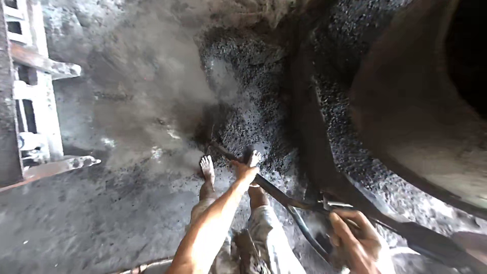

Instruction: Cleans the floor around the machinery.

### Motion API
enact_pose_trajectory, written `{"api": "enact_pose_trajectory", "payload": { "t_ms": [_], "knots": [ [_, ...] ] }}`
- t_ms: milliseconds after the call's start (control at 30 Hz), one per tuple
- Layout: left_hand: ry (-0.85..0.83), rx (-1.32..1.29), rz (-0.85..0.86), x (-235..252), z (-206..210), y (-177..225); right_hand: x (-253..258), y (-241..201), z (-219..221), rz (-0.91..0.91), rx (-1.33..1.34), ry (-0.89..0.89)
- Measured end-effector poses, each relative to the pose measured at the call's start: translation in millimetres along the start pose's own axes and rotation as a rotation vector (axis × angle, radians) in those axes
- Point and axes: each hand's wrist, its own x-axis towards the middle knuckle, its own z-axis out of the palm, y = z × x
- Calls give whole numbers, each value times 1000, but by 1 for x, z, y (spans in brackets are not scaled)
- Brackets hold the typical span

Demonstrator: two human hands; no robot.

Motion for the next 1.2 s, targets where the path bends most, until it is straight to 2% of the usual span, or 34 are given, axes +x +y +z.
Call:
{"api": "enact_pose_trajectory", "payload": {
  "t_ms": [200, 333, 433, 500, 600, 667, 800, 867, 967, 1100, 1200],
  "knots": [
    [-114, 26, 57, -40, -7, -23, -68, -33, -6, -98, -80, 55],
    [-236, -18, 45, -79, -5, -3, -98, -64, -4, -153, -72, 119],
    [-218, -140, 70, -101, 4, 9, -104, -84, -16, -204, -54, 116],
    [-175, -139, 101, -106, -3, 21, -100, -86, -19, -150, 33, 99],
    [-72, -20, 202, -84, -36, 47, -82, -70, 9, 40, 231, 86],
    [2, 129, 227, -53, -63, 64, -64, -38, 47, 152, 378, 89],
    [89, 446, 163, 31, -102, 75, -37, 23, 131, 318, 647, 89],
    [93, 567, 109, 53, -96, 71, -34, 37, 140, 419, 747, 136],
    [54, 606, 56, 40, -43, 35, -45, 61, 84, 514, 720, 226],
    [38, 497, 66, 10, 22, -2, -51, 70, 3, 445, 557, 175],
    [8, 429, 66, 0, 66, -15, -47, 74, -46, 373, 429, 122]
  ]
}}
